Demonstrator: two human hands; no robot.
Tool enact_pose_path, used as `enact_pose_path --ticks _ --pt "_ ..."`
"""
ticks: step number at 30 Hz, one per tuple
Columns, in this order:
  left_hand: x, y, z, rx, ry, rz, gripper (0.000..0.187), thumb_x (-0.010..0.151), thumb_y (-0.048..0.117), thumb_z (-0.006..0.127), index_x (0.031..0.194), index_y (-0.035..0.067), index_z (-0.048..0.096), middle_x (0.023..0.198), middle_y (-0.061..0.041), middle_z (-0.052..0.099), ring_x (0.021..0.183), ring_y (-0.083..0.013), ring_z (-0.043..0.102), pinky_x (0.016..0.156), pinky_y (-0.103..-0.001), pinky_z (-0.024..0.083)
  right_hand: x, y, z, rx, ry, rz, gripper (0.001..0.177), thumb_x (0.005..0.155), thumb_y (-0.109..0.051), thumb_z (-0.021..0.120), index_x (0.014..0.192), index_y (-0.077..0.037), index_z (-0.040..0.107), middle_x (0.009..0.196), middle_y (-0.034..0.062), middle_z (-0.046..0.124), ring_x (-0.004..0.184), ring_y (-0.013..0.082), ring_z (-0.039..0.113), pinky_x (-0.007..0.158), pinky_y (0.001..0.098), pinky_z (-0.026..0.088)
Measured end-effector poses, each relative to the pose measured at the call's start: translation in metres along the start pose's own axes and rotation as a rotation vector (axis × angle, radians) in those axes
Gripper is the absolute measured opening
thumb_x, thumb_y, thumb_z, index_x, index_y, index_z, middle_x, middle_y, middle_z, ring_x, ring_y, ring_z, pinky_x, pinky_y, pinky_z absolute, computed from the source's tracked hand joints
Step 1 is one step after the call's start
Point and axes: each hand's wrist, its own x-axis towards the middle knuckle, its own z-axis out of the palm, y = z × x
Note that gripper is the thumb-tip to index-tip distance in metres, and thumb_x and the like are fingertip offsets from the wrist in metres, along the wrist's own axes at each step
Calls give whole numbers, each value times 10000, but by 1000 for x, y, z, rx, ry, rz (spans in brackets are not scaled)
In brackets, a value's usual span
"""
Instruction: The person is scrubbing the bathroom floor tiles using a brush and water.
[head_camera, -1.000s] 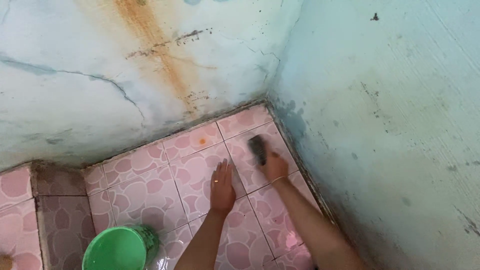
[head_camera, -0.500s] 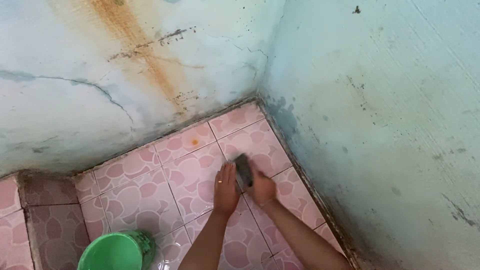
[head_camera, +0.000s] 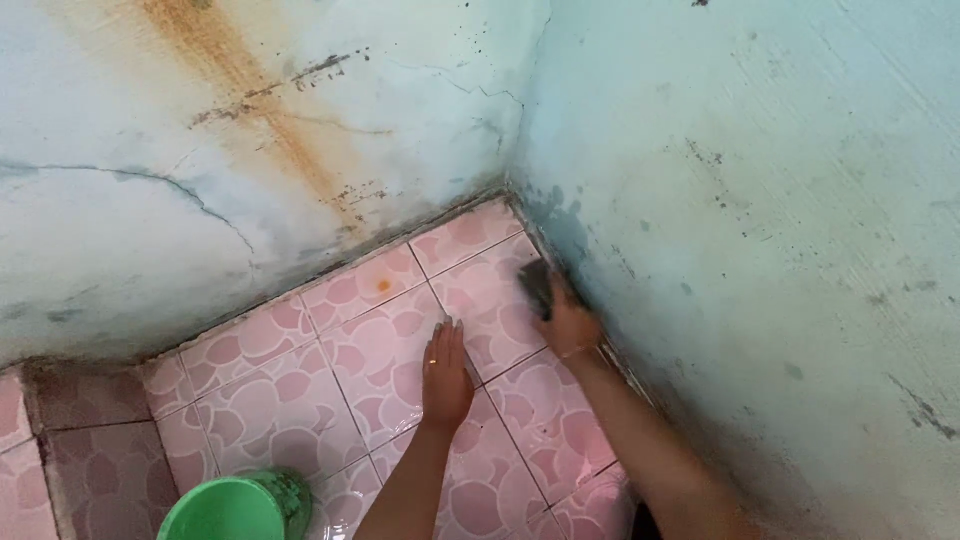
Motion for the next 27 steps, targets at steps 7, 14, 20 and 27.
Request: enact_pose_path --ticks 7,14,20,27 --pt "2 11 24 -28 -12 69 700 838 -90 529 1523 -32 397 1604 -246 373 1482 -411 362 1213 -516 288 -50 13 -2 4 10 130 1011 750 -384 819 1607 -281 293 924 204 747 734 395 731 680 525 592" --pt "11 21 8 -91 -61 43 754 750 -49 596 1478 -25 401 1577 -246 365 1445 -454 345 1189 -534 289 -70 -45 39 198 -18 -47 978 707 -364 834 1557 -274 358 993 178 740 778 380 733 676 508 594" --pt "0 5 13 -20 -27 15 708 825 -79 537 1518 4 413 1582 -214 392 1458 -428 375 1208 -522 307 -44 -34 22 165 -86 -85 942 775 -415 799 1579 -297 322 1011 182 738 829 386 733 718 520 592" --pt "0 8 7 -25 -59 5 700 812 -74 516 1502 -3 419 1584 -221 385 1448 -425 375 1192 -530 304 -25 14 -21 -56 -78 136 1059 766 -438 803 1638 -306 219 1074 207 733 822 434 727 747 556 582"
